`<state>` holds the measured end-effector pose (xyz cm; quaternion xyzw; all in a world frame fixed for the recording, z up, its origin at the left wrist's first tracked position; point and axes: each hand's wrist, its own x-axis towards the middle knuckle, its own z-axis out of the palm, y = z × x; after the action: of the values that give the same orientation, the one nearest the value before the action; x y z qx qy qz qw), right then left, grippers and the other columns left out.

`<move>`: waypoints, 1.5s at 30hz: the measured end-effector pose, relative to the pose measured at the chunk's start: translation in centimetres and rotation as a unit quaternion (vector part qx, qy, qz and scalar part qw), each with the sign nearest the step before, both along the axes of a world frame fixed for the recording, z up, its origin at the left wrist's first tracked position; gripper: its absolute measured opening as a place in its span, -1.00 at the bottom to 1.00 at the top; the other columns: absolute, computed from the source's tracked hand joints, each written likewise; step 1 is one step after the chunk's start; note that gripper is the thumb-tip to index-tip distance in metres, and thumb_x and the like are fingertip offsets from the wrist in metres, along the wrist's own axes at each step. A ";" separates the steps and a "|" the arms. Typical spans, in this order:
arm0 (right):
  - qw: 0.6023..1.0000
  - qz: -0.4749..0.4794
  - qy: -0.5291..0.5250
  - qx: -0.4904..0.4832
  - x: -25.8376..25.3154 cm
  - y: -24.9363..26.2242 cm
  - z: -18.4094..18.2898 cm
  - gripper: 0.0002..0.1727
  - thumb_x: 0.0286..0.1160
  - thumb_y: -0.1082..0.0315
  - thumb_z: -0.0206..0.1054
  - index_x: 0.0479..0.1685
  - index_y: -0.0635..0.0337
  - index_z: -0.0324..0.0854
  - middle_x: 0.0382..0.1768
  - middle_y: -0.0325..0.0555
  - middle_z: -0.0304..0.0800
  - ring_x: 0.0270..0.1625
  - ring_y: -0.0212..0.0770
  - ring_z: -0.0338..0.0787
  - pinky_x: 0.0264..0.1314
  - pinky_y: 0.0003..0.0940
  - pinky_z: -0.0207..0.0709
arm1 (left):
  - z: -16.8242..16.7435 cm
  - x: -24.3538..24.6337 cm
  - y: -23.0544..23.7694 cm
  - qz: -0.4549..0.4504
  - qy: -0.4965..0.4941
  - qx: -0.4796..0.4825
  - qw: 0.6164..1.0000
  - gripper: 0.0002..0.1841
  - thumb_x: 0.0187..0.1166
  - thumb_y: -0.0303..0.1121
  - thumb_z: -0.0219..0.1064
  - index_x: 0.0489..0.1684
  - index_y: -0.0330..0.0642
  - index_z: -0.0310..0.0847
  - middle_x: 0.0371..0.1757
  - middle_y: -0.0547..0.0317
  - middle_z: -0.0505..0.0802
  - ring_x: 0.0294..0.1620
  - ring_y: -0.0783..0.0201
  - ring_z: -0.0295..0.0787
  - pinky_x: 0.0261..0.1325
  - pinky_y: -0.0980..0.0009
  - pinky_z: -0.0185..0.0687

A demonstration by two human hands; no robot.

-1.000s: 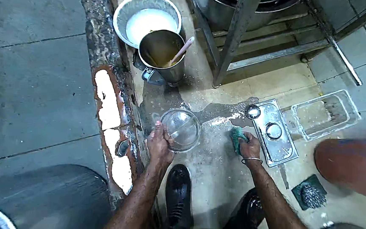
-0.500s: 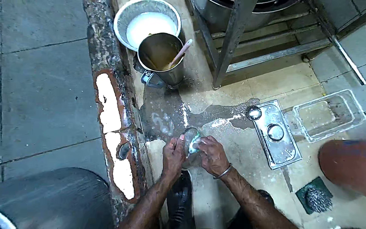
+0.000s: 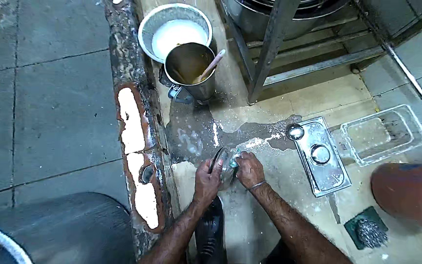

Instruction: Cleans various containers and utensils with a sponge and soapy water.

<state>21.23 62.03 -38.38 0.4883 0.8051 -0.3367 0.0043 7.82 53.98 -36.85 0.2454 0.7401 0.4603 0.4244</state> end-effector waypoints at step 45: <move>0.941 -0.233 0.225 0.096 3.9 0.2 1.6 -0.77 0.44 0.58 0.36 -0.02 0.30 0.86 0.12 0.17 0.85 0.20 0.12 0.82 0.30 0.10 0.68 | -0.7 -1.6 -0.5 -0.061 0.022 0.184 0.981 -0.61 0.62 0.09 0.33 -0.24 -0.08 0.66 -0.58 0.43 0.68 -0.66 0.51 0.59 -0.54 0.55 0.63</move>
<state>25.18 62.22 -36.75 0.5722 0.6772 -0.3505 -0.3019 6.20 53.49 -37.56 0.3741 0.6355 0.5565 0.3828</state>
